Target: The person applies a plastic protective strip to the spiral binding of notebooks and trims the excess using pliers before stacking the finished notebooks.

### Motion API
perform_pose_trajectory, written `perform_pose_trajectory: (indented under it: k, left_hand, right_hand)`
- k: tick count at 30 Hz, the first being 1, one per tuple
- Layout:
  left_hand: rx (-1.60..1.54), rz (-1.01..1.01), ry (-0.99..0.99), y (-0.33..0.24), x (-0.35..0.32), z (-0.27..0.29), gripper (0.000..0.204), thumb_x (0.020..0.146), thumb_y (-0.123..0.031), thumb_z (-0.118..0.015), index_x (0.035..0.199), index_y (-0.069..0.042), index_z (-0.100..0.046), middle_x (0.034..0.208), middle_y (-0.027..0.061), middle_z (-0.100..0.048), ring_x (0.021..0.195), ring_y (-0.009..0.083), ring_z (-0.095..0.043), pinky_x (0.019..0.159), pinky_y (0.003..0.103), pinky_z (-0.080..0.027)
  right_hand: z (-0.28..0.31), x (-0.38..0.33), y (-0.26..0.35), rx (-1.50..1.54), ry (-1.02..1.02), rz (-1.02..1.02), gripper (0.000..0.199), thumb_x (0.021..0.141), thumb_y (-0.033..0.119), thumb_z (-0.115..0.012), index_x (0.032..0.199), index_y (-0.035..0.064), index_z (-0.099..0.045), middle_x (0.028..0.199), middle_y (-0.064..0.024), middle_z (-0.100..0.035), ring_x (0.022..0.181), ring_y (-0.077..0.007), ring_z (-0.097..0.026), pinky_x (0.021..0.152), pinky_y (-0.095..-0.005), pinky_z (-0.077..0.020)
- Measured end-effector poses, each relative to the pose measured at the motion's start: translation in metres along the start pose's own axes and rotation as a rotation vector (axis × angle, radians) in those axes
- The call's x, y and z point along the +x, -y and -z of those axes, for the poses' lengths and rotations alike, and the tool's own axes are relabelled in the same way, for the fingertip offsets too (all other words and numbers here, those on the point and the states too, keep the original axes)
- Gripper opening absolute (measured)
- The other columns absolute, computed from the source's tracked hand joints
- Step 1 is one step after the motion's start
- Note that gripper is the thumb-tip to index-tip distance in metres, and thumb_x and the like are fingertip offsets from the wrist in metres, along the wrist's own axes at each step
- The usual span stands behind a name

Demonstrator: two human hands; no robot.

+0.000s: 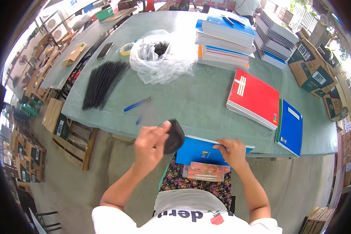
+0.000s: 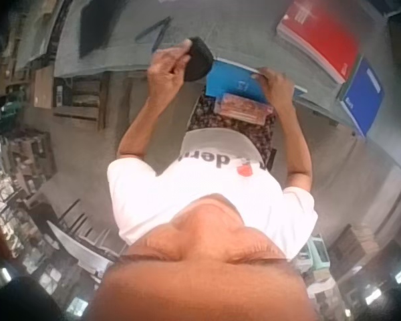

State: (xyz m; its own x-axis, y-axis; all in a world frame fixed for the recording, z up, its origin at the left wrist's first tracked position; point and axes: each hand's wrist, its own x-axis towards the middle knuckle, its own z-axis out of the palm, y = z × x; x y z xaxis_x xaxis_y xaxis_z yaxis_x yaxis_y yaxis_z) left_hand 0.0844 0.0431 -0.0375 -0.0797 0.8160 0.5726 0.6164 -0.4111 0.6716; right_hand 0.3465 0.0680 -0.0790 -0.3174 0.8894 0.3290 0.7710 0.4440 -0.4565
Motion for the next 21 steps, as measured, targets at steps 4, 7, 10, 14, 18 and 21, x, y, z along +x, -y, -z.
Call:
perform_pose_trajectory:
  k: [4, 7, 10, 14, 18, 21]
  left_hand:
    - [0.061, -0.109, 0.48, 0.012, -0.018, -0.006, 0.034, 0.072, -0.002, -0.065, 0.105, -0.008, -0.064, 0.082, 0.0081, -0.063, 0.069, 0.0224, -0.056, 0.066, 0.033, -0.047]
    - [0.025, -0.048, -0.03, -0.011, 0.006, -0.003, 0.032, 0.074, -0.005, -0.062, 0.104, -0.013, -0.065, 0.077, 0.0062, -0.063, 0.07, 0.0237, -0.056, 0.064, 0.034, -0.048]
    - [0.113, -0.144, 0.53, 0.02, -0.04, -0.016, 0.03, 0.076, -0.004, -0.06, 0.104, -0.012, -0.065, 0.077, 0.0064, -0.063, 0.071, 0.0232, -0.057, 0.062, 0.034, -0.049]
    - [-0.053, 0.058, 0.08, -0.026, 0.002, -0.003, 0.027, 0.076, -0.008, -0.06, 0.102, -0.013, -0.066, 0.074, 0.0043, -0.064, 0.072, 0.0234, -0.059, 0.062, 0.034, -0.05]
    - [0.114, -0.194, 0.716, 0.005, -0.02, -0.021, 0.028, 0.072, -0.006, -0.06, 0.099, -0.014, -0.066, 0.077, 0.0047, -0.066, 0.07, 0.0229, -0.061, 0.062, 0.034, -0.051]
    - [0.025, -0.325, 0.334, 0.001, -0.019, -0.02, 0.027, 0.073, -0.007, -0.06, 0.099, -0.013, -0.066, 0.078, 0.0065, -0.066, 0.07, 0.0241, -0.06, 0.063, 0.035, -0.05]
  right_hand:
    - [0.002, 0.003, 0.002, -0.027, 0.055, -0.015, 0.016, 0.07, 0.025, -0.072, 0.073, 0.0105, -0.067, 0.069, -0.007, -0.065, 0.057, -0.0261, -0.06, 0.053, -0.0348, -0.045]
    - [-0.002, -0.002, 0.003, 0.002, -0.006, 0.005, 0.016, 0.07, 0.027, -0.071, 0.074, 0.0116, -0.068, 0.068, -0.0066, -0.065, 0.058, -0.0257, -0.061, 0.053, -0.0344, -0.0462]
    - [-0.008, 0.01, 0.014, 0.007, 0.029, 0.055, 0.018, 0.071, 0.029, -0.069, 0.075, 0.0119, -0.068, 0.068, -0.0073, -0.064, 0.058, -0.0261, -0.061, 0.052, -0.0361, -0.0465]
    - [-0.006, 0.006, 0.007, 0.061, 0.026, 0.101, 0.017, 0.076, 0.029, -0.064, 0.078, 0.0121, -0.066, 0.066, -0.0093, -0.062, 0.059, -0.0279, -0.061, 0.051, -0.0384, -0.0468]
    - [-0.007, 0.008, 0.008, 0.055, -0.016, 0.068, 0.018, 0.076, 0.03, -0.064, 0.079, 0.0124, -0.066, 0.065, -0.0089, -0.062, 0.059, -0.0277, -0.061, 0.051, -0.0381, -0.0466]
    - [-0.005, 0.004, 0.005, 0.02, 0.077, 0.067, 0.019, 0.077, 0.031, -0.063, 0.08, 0.0126, -0.066, 0.066, -0.009, -0.063, 0.059, -0.0275, -0.061, 0.05, -0.0378, -0.0464]
